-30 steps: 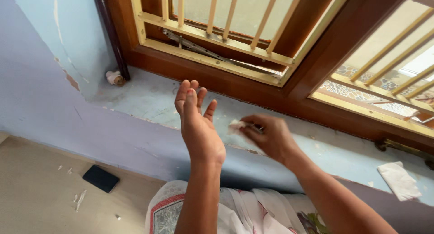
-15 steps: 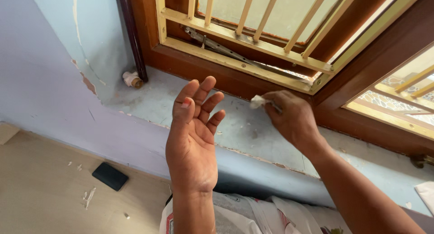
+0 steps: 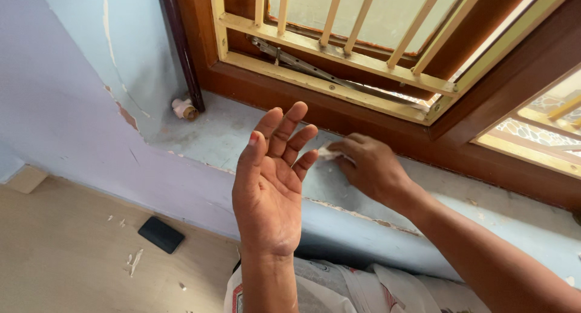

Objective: The person cleans a window with metal grilles and the surrounding window sill using a white cloth. They wipe the grilles, the sill, and the wall area, then remove a brass handle and a metal latch to clean underneath them before placing them back.

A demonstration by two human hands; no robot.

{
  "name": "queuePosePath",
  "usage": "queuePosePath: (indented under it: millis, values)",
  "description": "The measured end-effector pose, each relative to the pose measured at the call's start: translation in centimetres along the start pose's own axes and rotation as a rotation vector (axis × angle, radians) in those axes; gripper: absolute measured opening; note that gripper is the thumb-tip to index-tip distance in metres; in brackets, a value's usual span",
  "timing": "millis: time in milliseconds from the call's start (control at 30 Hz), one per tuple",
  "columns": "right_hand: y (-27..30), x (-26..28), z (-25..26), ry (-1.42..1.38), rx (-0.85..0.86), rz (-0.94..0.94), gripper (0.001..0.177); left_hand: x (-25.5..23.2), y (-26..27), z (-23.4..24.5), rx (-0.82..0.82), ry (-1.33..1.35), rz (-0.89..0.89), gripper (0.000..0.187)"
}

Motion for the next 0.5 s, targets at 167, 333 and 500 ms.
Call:
queuePosePath:
  millis: [167,333,500]
  values:
    - [-0.9,0.0,-0.1,-0.064,-0.120,-0.003,0.026,-1.4,-0.8,3.3,-0.288,-0.024,-0.125,0.038]
    - [-2.5,1.4,-2.5,0.073,-0.082,0.199,0.027,-3.1,-0.7,5.1,-0.475,-0.007,-0.217,0.036]
    - [-4.2,2.3,-3.1,-0.014,-0.156,0.203,0.026,-3.6,-0.5,5.6,-0.520,0.004,-0.242,0.037]
Point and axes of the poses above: each hand's wrist, its own y-axis away from the middle knuckle, its own z-axis out of the back of the hand, x = y × z, the point moved 9 cm from there along -y, towards the middle knuckle, and after that the axes turned 12 degrees about -x, right-handed, at the moved point
